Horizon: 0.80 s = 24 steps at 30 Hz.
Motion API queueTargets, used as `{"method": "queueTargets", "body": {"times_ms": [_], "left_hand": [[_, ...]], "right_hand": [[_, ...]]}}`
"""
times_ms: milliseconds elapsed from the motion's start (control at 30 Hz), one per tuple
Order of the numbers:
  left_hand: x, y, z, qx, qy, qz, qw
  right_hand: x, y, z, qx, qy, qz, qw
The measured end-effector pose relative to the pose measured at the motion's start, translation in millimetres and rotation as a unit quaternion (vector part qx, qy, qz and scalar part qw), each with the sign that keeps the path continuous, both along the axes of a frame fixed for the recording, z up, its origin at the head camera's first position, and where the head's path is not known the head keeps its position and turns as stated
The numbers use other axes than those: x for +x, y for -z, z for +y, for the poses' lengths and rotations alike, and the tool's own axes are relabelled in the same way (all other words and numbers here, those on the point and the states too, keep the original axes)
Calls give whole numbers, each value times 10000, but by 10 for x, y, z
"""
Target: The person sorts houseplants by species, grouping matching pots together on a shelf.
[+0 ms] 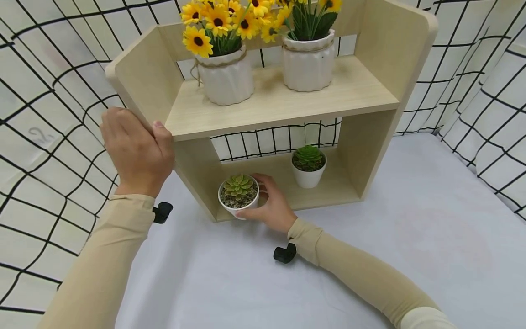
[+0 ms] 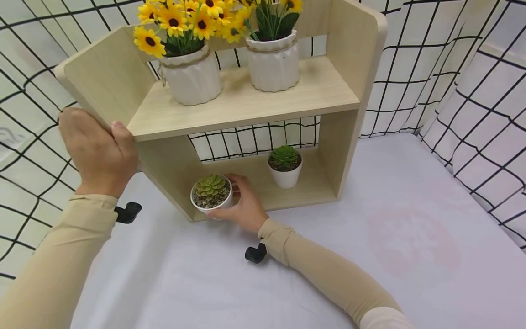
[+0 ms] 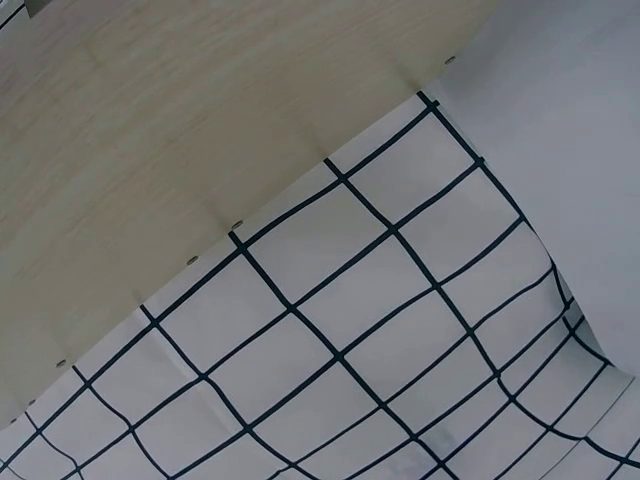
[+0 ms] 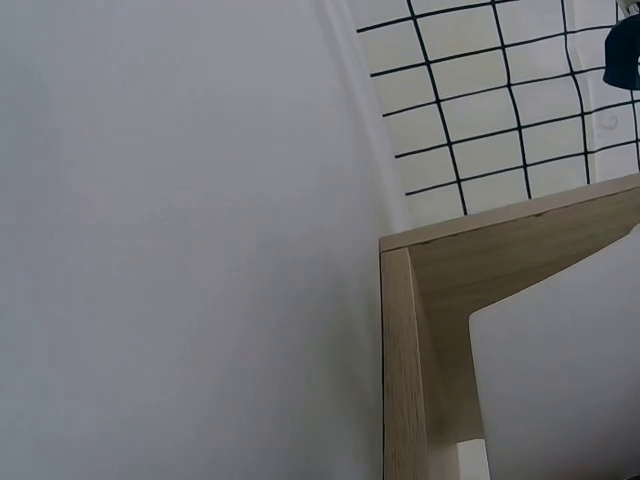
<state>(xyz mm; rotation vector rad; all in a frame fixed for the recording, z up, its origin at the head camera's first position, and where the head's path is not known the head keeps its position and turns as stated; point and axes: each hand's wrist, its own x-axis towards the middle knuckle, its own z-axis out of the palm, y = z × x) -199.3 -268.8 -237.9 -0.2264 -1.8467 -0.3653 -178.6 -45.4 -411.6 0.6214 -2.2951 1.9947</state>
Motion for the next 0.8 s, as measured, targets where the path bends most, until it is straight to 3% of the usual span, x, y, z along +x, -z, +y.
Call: {"method": "queueTargets", "body": {"times_ms": [333, 567, 800], "left_hand": [[-14, 9, -3, -46, -64, 52, 10000], [-7, 2, 13, -125, -98, -32, 9999], [8, 15, -17, -175, -151, -112, 9997]], "right_hand": [[-255, -15, -15, 86, 553, 150, 9983], [-415, 25, 27, 112, 1126, 63, 9936], [-514, 67, 41, 192, 1432, -47, 9895]]}}
